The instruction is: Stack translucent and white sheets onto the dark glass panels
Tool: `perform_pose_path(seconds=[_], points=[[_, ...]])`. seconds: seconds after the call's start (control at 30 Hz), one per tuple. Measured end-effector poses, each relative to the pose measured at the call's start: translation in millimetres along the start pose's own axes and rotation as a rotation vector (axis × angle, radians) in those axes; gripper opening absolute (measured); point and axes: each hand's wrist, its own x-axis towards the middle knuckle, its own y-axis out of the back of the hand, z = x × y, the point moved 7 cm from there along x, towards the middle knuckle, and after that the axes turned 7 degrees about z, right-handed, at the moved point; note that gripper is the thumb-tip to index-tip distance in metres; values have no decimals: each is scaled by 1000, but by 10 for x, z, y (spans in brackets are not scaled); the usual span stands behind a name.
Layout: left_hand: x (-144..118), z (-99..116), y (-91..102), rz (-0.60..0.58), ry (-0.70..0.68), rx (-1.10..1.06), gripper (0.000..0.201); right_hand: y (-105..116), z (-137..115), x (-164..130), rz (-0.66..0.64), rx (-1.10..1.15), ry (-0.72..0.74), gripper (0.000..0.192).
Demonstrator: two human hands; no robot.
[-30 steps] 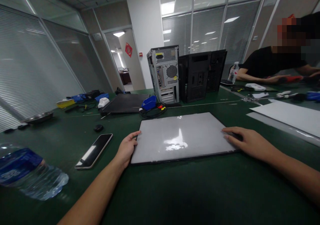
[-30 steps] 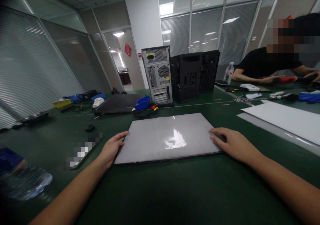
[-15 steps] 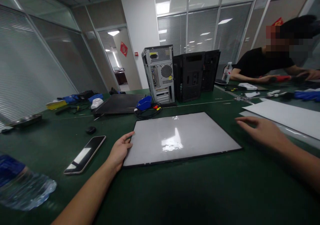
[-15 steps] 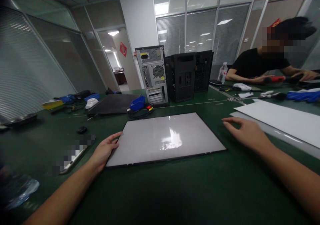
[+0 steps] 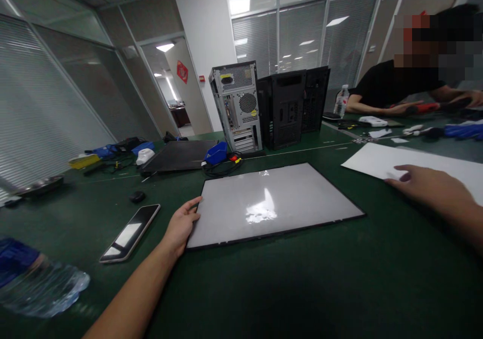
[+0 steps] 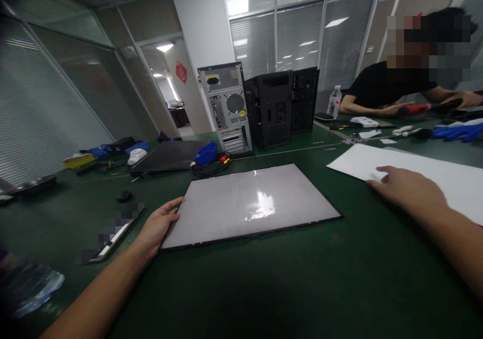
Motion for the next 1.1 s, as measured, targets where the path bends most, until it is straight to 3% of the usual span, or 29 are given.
perform_pose_path(seconds=[0.13,0.23,0.4,0.47,0.6,0.67,0.8,0.93,1.0,1.1], points=[[1,2,8,10,-5,-12,63,-1,-78,-10,-14,11,25,91],[29,-11,10,1,-8,-17,64,10,-196,-86,-102,28,34,75],[60,-30,10,-11,-8,-14,62,456,-736,-388,8,-97,62,63],[61,-36,11,-12,-5,-14,62,631,-1055,-549,72,-61,155,61],[70,-48,15,-16,-9,-30,60,740,-1594,-847,18,314,495,54],[83,-58,28,-6,-14,-35,60,701,-1615,-865,19,357,491,54],[110,-75,34,-5,-16,-36,62,425,-1444,-774,-51,163,352,66],[121,-88,45,8,-8,-35,63,245,-1476,-787,-191,293,418,65],[121,-89,50,13,-10,-31,63,251,-1517,-788,-186,358,459,63],[120,-92,55,19,-9,-28,63,268,-1468,-729,-100,255,420,64]])
